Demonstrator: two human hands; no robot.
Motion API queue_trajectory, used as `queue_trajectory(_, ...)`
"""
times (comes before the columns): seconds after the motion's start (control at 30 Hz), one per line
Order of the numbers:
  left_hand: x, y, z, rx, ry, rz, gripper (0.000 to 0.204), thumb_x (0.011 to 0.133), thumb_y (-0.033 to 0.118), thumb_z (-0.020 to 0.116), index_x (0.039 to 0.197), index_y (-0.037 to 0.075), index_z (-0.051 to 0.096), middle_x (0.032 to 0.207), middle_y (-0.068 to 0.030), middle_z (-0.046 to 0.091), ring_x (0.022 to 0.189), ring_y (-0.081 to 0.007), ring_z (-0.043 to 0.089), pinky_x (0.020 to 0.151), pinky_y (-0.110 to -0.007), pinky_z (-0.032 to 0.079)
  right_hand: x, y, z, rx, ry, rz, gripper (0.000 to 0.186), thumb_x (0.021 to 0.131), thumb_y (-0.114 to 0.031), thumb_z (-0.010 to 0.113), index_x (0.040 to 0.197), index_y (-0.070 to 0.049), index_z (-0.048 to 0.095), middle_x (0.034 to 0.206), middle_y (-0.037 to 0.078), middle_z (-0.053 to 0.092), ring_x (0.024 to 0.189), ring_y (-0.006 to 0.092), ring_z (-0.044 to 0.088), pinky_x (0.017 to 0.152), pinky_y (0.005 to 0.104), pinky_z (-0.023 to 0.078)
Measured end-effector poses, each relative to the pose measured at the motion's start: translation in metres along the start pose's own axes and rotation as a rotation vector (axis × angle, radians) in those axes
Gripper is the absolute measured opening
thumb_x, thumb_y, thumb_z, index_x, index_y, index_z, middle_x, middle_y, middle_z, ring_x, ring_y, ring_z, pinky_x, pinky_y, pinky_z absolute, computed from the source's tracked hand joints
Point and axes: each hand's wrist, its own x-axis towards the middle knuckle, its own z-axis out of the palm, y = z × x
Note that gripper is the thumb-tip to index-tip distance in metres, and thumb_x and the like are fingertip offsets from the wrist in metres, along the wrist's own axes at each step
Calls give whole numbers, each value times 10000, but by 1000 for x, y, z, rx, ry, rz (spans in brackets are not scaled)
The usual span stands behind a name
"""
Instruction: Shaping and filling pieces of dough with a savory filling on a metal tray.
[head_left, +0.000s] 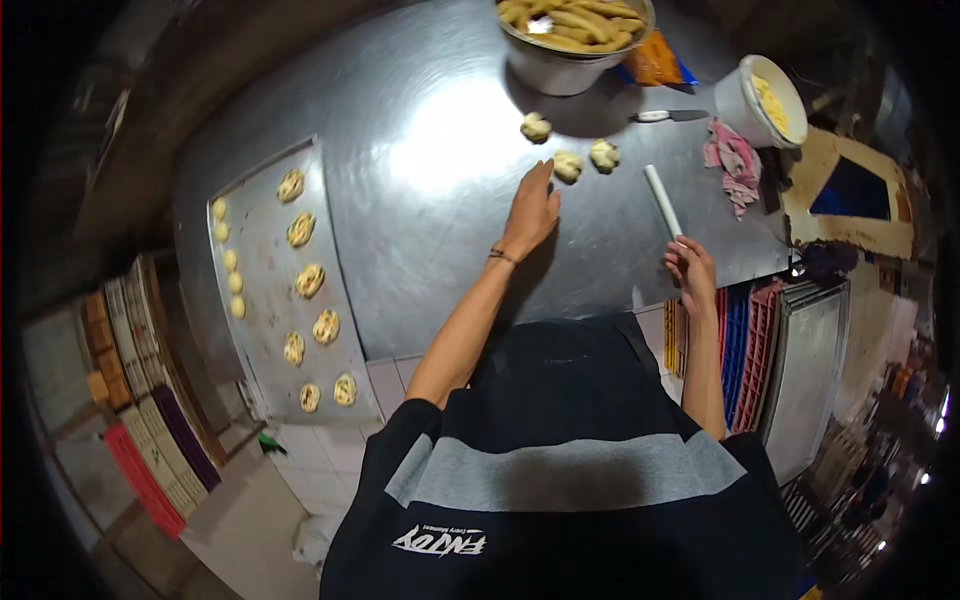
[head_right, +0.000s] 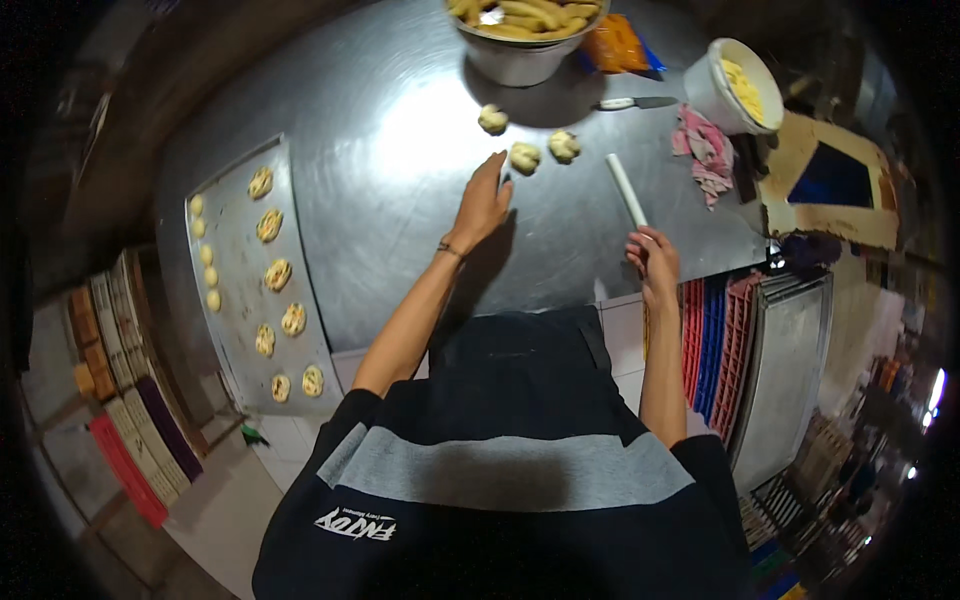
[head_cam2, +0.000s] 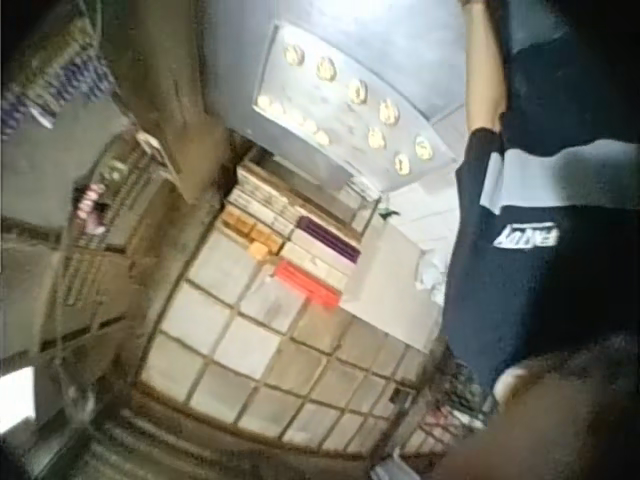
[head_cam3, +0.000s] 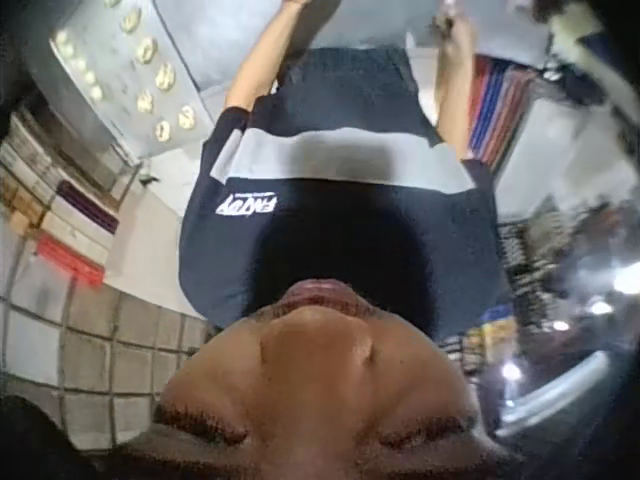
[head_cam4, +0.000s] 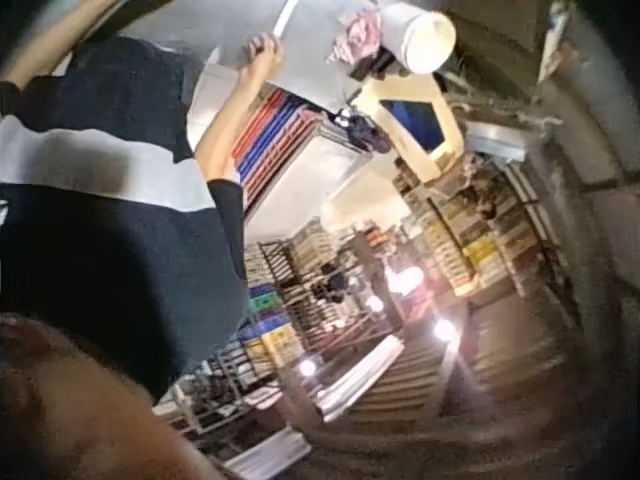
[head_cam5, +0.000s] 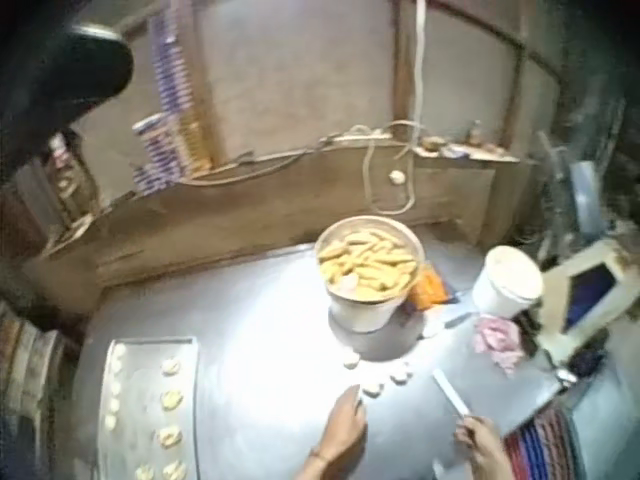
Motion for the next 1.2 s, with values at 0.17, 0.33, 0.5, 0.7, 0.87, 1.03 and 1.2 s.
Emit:
queue_trajectory(0.17, 18, -25, 50, 395, 139, 66, 637, 784, 127, 770, 1341, -36, 508, 1272, -242, 544, 1216, -466, 464, 1019, -484, 399, -39, 24, -35, 290, 182, -66, 253, 958, -43, 566, 1199, 31, 592, 1018, 130, 670, 826, 165, 652, 699, 265, 546)
queue_trajectory(0.33, 35, -52, -2, -90, 0, -261, 407, 743, 107, 811, 1127, 52, 689, 951, -128, 689, 856, -262, 661, 765, -383, 526, -50, 17, 37, 161, -25, -16, 279, 976, -104, 566, 1231, 5, 601, 1088, 102, 680, 885, 161, 663, 790, 270, 545)
queue_trajectory(0.5, -9, 13, -82, -723, -39, -615, 790, 825, -12, 767, 1476, 87, 330, 1325, -212, 530, 1092, -221, 636, 924, -303, 551, -43, 1, 142, -372, -425, -376, 429, 948, -118, 610, 1369, -55, 551, 1295, 117, 590, 1052, 192, 597, 855, 309, 515)
queue_trajectory(0.7, -107, 45, -122, -1110, 198, -566, 837, 812, -82, 744, 1470, 116, 267, 1411, -176, 412, 1108, -221, 617, 910, -302, 560, -39, -17, 244, -453, -956, -480, 365, 929, -135, 645, 1272, -15, 613, 1145, 134, 667, 990, 203, 644, 849, 319, 528)
queue_trajectory(0.87, -173, 37, -109, -1280, 688, -582, 270, 1009, 87, 520, 1259, -13, 530, 1201, -119, 617, 1152, -203, 590, 1028, -349, 468, -75, -14, 294, -592, -1198, -418, 246, 926, -76, 659, 1149, 28, 661, 981, 101, 711, 870, 153, 682, 769, 291, 554)
queue_trajectory(1.03, -175, 35, -125, -1459, 1075, -410, 242, 994, 39, 532, 1227, -21, 560, 1224, -125, 618, 1131, -207, 601, 993, -342, 479, -89, -11, 332, -677, -1291, -455, 248, 920, -80, 673, 1130, 51, 657, 963, 115, 717, 854, 139, 675, 760, 288, 551)
queue_trajectory(1.2, -159, 7, -178, -1161, 1130, -428, 297, 1010, 123, 568, 1295, 51, 526, 1232, -99, 591, 1135, -208, 576, 979, -367, 468, -78, 15, 403, -586, -1285, -339, 318, 968, -164, 643, 1149, 97, 652, 915, 102, 715, 794, 128, 658, 709, 267, 543)
